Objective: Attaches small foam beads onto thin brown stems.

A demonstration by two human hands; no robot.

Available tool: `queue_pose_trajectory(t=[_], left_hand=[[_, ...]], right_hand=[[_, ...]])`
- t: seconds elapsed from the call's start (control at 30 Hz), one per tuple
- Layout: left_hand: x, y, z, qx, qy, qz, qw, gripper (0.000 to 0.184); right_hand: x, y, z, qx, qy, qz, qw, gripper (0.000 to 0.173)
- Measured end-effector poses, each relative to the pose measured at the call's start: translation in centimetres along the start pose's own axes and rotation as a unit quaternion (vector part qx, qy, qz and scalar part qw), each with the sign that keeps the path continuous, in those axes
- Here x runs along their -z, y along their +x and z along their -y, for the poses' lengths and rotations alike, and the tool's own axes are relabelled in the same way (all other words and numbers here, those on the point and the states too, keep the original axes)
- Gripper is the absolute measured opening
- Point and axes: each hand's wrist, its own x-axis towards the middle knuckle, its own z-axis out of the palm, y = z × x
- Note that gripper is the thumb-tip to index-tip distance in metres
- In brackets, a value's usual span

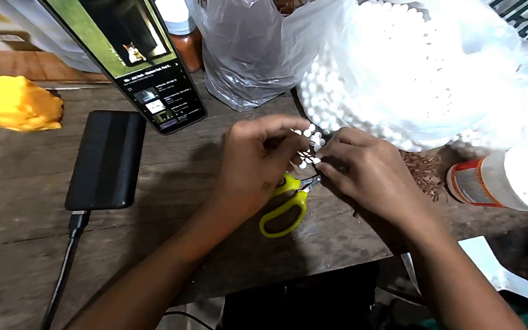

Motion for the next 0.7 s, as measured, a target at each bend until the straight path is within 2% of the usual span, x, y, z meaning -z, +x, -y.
queue_pose_trajectory(t=[0.13, 0.3, 0.4, 0.47, 0.57, 0.7], left_hand=[[-0.3, 0.0, 0.1, -0.003, -0.048, -0.005, 0.999, 0.027], [-0.4, -0.3, -0.3, -0.019, -0.031, 0.020, 0.999, 0.021], [-0.7, -0.5, 0.0, -0.050, -0.016, 0.025, 0.998, 0.016], [-0.8, -0.7, 0.2, -0.062, -0.021, 0.008, 0.998, 0.012], [-0.7, -0.6, 0.2, -0.079, -0.030, -0.015, 0.996, 0.012], [-0.8, -0.5, 0.2, -0.086, -0.033, -0.028, 0.995, 0.013]], right_hand=[[0.5, -0.8, -0.3, -0.025, 0.081, -0.040, 0.996, 0.014], [0.7, -1.8, -0.7, -0.079, 0.288, -0.087, 0.951, 0.013], [1.0, -1.9, -0.7, -0.097, 0.335, -0.107, 0.931, 0.018], [1.1, -1.6, -0.5, -0.094, 0.296, -0.110, 0.944, 0.018], [0.2, -0.9, 0.1, -0.027, 0.144, -0.090, 0.985, 0.014], [-1.0, -0.1, 0.5, 0.072, 0.009, -0.040, 0.997, 0.017]])
